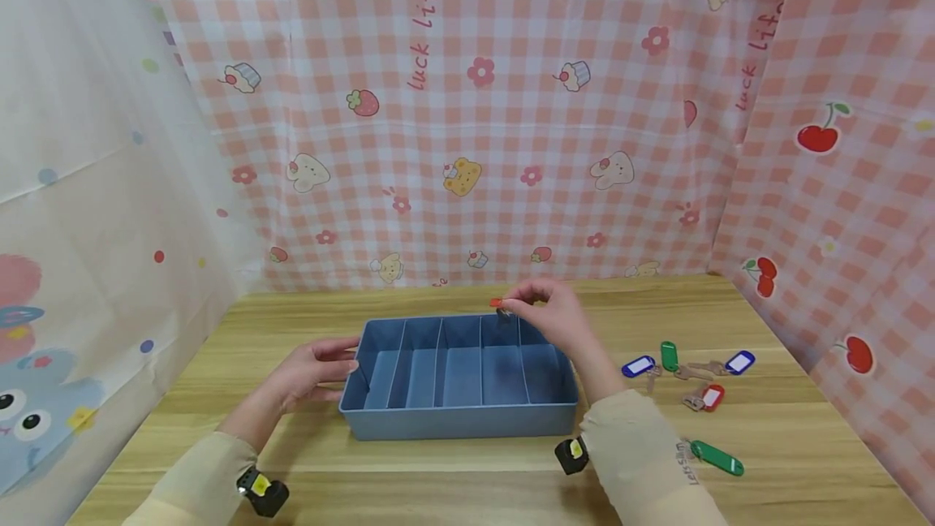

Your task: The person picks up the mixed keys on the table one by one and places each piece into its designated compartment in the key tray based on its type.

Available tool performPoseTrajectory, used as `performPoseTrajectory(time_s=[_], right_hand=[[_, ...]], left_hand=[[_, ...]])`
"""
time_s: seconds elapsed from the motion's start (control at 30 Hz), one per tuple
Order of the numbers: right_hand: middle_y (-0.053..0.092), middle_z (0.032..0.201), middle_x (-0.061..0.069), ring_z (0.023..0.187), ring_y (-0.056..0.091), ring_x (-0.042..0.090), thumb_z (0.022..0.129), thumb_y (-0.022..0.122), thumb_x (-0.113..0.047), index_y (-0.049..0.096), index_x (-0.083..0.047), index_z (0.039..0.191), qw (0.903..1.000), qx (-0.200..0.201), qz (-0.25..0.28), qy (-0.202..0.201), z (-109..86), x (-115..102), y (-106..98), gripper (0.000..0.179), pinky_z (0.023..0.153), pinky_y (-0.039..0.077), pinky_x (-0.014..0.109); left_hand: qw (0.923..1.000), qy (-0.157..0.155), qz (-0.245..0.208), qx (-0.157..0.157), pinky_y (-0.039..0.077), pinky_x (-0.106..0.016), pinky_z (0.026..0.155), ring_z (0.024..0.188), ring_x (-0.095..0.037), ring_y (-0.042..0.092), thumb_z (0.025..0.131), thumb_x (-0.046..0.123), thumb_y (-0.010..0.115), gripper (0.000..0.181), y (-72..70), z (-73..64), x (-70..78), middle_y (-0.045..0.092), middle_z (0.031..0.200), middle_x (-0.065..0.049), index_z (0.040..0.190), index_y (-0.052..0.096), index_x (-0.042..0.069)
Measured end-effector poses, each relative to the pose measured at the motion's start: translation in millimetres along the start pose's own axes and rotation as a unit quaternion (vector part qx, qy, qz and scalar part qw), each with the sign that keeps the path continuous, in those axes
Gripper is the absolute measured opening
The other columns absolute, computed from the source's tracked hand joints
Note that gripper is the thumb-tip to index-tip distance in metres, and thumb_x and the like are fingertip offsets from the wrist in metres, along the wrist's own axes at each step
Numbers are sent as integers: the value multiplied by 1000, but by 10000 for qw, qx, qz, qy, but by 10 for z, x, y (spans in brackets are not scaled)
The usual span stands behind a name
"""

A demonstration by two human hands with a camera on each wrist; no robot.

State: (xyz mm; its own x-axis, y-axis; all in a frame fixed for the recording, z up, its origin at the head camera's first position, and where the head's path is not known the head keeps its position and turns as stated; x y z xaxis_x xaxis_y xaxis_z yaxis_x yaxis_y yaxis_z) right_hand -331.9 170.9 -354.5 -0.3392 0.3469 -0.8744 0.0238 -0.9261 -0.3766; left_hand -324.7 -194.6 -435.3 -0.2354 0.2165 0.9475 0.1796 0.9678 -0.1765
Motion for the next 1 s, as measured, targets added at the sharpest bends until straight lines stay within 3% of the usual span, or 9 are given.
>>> performPoseTrajectory(time_s=[0.3, 1.0], right_hand=[[68, 91, 4, 86, 57, 21, 91, 74, -20, 74, -4, 95, 9999, -69, -4, -108, 50, -80, 263, 16, 77, 49, 35], [68, 93, 1, 88, 57, 22, 90, 75, -21, 76, -10, 92, 9993, -234, 224, 169, 168, -150, 742, 11, 74, 50, 34]], left_hand=[[10000, 46, 5, -47, 60, -45, 75, 98, -22, 65, 94, 3, 67, 53, -5, 11, -9, 50, 137, -29, 143, 50, -1], [10000, -11, 45, -3, 60, -45, 75, 96, -22, 66, 93, 4, 67, 52, -12, 21, -9, 53, 135, -28, 143, 51, 1]])
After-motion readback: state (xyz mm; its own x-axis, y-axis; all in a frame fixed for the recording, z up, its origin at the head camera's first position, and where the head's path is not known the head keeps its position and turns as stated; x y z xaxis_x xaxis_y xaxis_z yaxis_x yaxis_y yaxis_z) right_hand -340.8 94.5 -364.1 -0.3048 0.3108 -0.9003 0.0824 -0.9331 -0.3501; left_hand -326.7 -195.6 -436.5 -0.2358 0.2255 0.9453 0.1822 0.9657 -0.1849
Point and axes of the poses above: each hand's wrist, its own z-axis towards the middle knuckle, its own y-axis out of the palm, x = y × z, the point moved 7 cm from there along z, towards the middle knuckle
